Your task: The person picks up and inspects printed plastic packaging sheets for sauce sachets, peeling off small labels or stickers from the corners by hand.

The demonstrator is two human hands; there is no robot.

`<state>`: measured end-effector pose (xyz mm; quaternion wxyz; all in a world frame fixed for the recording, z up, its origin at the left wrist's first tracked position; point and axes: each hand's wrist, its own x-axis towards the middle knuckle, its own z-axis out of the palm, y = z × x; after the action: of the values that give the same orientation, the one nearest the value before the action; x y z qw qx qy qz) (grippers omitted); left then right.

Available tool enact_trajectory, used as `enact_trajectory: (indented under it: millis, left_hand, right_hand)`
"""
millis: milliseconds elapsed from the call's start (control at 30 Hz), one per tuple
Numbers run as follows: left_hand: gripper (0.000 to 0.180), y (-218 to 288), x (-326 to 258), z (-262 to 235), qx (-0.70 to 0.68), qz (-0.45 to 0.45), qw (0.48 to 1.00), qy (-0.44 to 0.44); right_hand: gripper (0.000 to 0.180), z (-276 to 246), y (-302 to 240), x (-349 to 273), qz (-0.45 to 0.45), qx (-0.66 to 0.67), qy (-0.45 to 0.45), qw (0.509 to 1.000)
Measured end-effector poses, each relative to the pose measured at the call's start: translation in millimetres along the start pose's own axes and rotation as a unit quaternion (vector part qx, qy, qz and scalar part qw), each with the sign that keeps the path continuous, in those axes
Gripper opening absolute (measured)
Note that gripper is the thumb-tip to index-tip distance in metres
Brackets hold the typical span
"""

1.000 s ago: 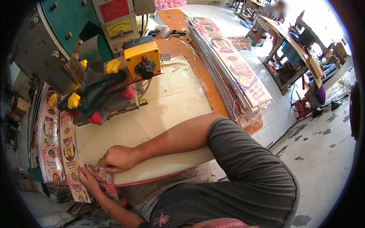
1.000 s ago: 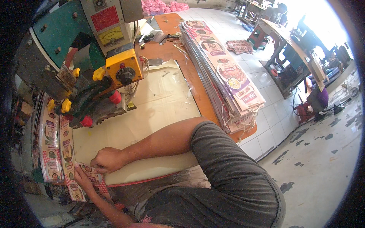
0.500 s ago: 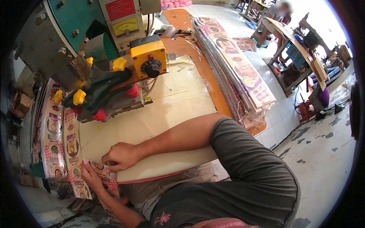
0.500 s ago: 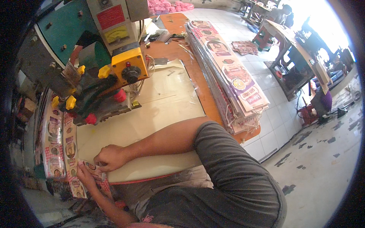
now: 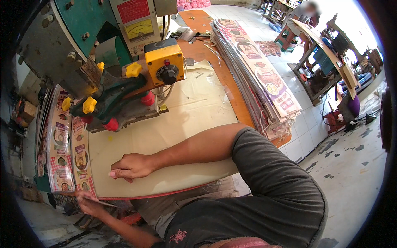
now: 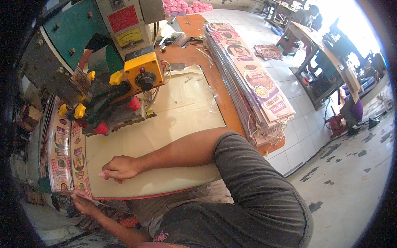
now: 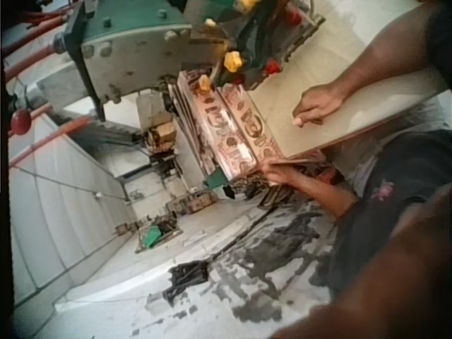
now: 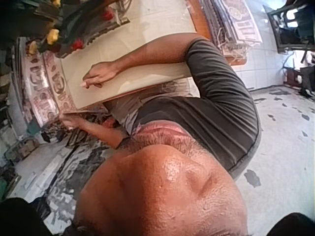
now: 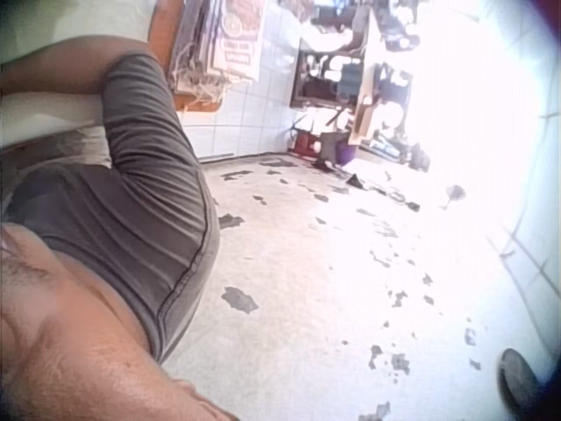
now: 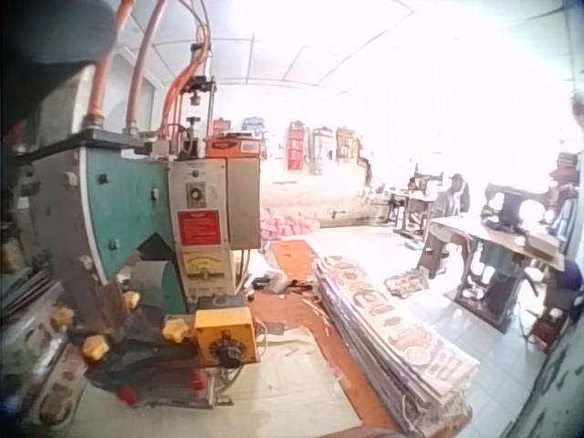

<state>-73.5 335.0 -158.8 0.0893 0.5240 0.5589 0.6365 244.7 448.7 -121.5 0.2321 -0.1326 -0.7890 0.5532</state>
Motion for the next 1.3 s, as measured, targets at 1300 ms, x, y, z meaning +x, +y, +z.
enact_trajectory:
  millis: [1300]
  left_hand:
    - [0.01, 147.1, 51.3, -185.1, -0.264, 0.03, 0.957, 0.115]
  right_hand:
    - [0.078, 35.1, 4.2, -12.7, -0.299, -0.15, -0.149, 0.93]
